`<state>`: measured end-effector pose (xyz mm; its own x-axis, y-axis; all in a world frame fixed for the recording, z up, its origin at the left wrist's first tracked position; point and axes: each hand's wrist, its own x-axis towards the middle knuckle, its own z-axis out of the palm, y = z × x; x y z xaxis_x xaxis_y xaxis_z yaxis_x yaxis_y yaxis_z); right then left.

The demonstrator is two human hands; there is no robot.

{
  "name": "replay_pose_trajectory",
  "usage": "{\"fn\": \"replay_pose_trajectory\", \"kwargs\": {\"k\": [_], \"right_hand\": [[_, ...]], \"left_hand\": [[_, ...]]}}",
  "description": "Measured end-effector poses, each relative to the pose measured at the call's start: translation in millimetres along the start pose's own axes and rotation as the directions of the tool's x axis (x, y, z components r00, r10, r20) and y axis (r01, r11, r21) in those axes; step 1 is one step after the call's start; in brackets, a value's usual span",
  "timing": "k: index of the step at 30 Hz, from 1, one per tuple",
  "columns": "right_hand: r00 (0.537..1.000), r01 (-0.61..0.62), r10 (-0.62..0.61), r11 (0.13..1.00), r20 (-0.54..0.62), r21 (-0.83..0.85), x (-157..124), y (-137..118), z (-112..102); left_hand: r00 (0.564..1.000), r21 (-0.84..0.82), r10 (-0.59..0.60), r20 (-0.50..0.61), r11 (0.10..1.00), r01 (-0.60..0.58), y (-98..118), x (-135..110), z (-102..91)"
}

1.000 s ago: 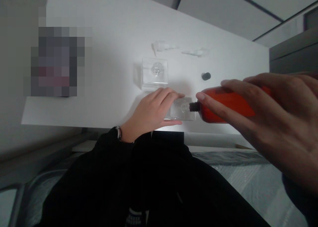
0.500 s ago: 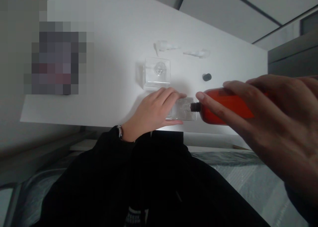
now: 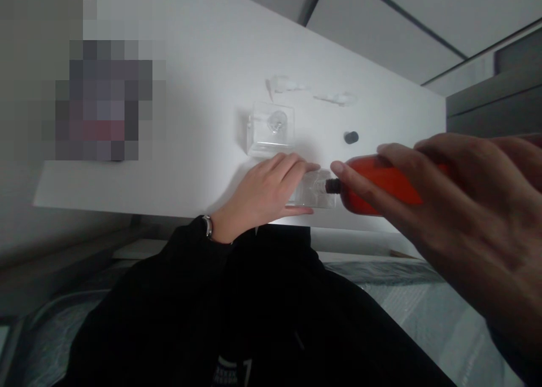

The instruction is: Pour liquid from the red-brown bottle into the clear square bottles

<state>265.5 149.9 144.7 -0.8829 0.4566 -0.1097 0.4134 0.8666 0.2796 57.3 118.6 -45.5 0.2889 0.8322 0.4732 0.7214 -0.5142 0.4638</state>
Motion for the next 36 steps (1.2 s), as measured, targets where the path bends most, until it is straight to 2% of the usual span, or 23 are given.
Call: {"fn": "replay_pose_trajectory", "kwargs": {"k": [3,9,16,23,31,36], "right_hand": [[1.0,0.016,-0.017,1.0,-0.025,-0.022,-2.5,0.2,0.8],[0.999,-0.029,0.029,1.0,-0.034,-0.002,-3.7,-4.2,-0.1],[0.993,-0.083,0.087,0.995,0.076,-0.047,0.3,-9.0,-3.5],[0.994,-0.019,0.035,0.987,0.101,-0.158,5.9,-11.9,-6.6],[0.996,-0.054,0.06,0.994,0.06,-0.09,2.7,-7.7,-4.5],[0.999,0.018,-0.014,0.994,0.036,-0.109,1.8,-0.7,-3.9]], "left_hand": [[1.0,0.013,0.005,-0.019,1.0,-0.005,0.2,0.1,0.2],[1.0,0.004,-0.006,-0.008,1.0,0.006,1.4,0.4,-0.3],[0.999,-0.037,-0.029,0.022,0.999,0.03,1.2,0.5,0.2],[1.0,-0.032,-0.016,0.008,0.999,0.016,1.5,1.3,-1.4],[1.0,-0.033,-0.021,0.017,0.999,0.021,0.2,0.0,1.0],[1.0,0.008,0.011,-0.025,1.0,-0.011,0.8,0.4,1.2]]}}
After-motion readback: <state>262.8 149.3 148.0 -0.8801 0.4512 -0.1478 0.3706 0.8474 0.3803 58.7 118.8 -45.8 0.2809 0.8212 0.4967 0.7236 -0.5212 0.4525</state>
